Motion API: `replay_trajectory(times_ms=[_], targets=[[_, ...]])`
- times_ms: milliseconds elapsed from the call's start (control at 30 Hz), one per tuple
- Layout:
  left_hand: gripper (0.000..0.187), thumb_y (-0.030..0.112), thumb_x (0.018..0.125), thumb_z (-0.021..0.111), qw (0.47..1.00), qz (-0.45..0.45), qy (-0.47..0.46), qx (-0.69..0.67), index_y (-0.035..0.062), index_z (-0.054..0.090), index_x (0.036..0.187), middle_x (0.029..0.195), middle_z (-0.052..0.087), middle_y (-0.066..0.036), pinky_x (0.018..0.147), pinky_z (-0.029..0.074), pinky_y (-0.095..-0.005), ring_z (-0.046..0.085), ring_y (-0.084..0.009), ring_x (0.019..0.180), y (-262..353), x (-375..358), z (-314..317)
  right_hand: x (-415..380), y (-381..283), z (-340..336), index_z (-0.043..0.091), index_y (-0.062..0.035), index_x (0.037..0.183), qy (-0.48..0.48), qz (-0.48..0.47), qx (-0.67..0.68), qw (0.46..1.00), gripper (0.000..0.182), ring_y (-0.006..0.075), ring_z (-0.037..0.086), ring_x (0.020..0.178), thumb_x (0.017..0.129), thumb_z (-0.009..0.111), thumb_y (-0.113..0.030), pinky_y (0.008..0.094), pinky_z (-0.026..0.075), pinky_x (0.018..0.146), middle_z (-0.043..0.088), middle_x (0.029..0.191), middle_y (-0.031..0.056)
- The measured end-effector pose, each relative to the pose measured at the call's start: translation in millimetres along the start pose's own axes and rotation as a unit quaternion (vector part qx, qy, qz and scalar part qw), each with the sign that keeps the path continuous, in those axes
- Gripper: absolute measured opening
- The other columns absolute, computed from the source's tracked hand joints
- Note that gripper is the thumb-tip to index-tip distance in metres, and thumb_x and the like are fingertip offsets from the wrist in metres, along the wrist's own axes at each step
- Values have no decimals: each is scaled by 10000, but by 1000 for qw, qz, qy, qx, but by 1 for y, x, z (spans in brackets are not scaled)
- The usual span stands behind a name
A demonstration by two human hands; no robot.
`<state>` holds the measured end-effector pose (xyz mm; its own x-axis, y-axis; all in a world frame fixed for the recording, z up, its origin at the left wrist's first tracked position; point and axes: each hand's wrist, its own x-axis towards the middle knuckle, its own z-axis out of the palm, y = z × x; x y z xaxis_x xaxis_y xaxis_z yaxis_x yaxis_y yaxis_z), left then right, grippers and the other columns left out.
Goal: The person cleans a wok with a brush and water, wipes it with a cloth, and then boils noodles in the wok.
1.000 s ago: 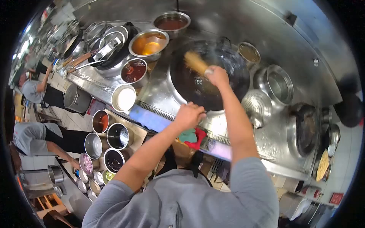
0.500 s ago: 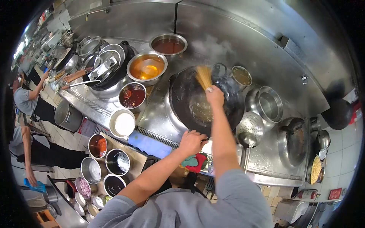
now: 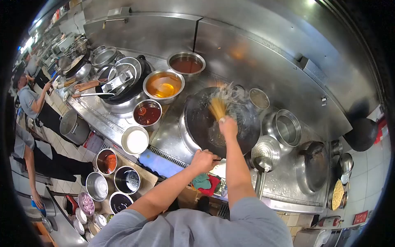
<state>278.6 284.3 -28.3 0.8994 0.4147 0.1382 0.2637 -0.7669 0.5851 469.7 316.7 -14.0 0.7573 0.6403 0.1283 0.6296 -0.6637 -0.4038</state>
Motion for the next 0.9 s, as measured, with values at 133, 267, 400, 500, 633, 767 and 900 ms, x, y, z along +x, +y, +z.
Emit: replay_trajectory(times_ms=[133,267,400,500,633,767,900], targets=[[229,345,753,558,999,-2,-28,15,209,648,914,814,607,-30,740,366,-382,537,-198,873,0,1,-3,-74,34,-41,593,-149,991,-85,-105,-30,990,333,336,570,843,694,613,-300,403,452,751,598,879,176],[231,356,747,561,1000,-11,-2,20,211,655,901,808,584,-25,734,359,-384,523,-197,884,0,-2,-1,-7,80,-115,625,-108,878,-149,-125,-247,949,249,298,596,795,701,548,-266,384,477,708,607,887,154],[224,357,748,562,1000,-10,14,4,209,662,883,799,558,-23,731,355,-378,508,-196,892,0,-4,0,65,57,-37,614,-106,890,-39,-67,-157,985,252,359,569,848,744,477,-258,434,457,730,598,908,171],[221,362,745,567,1000,-2,25,2,217,665,877,778,547,-24,731,353,-374,503,-198,884,-1,-5,8,9,27,-26,613,-166,921,-77,-39,-88,992,244,345,560,885,719,534,-278,428,445,775,587,948,164],[228,367,742,571,999,-8,33,-4,227,664,896,784,542,-26,723,349,-373,500,-194,886,-4,-3,6,0,65,-79,615,-206,969,-155,-132,-187,961,268,319,583,846,721,528,-255,416,457,768,598,935,149],[230,375,757,553,999,-6,38,-15,230,662,897,786,538,-20,718,348,-369,492,-186,880,-5,-4,6,59,50,-56,621,-95,858,-42,-80,-200,976,209,332,596,781,732,503,-213,434,471,703,613,807,173],[234,388,763,539,999,-4,34,-22,234,661,890,784,535,-12,704,352,-370,490,-184,864,-2,-5,6,-9,24,2,614,-90,869,14,-43,-12,999,220,355,579,809,714,553,-234,434,464,717,608,825,179]])
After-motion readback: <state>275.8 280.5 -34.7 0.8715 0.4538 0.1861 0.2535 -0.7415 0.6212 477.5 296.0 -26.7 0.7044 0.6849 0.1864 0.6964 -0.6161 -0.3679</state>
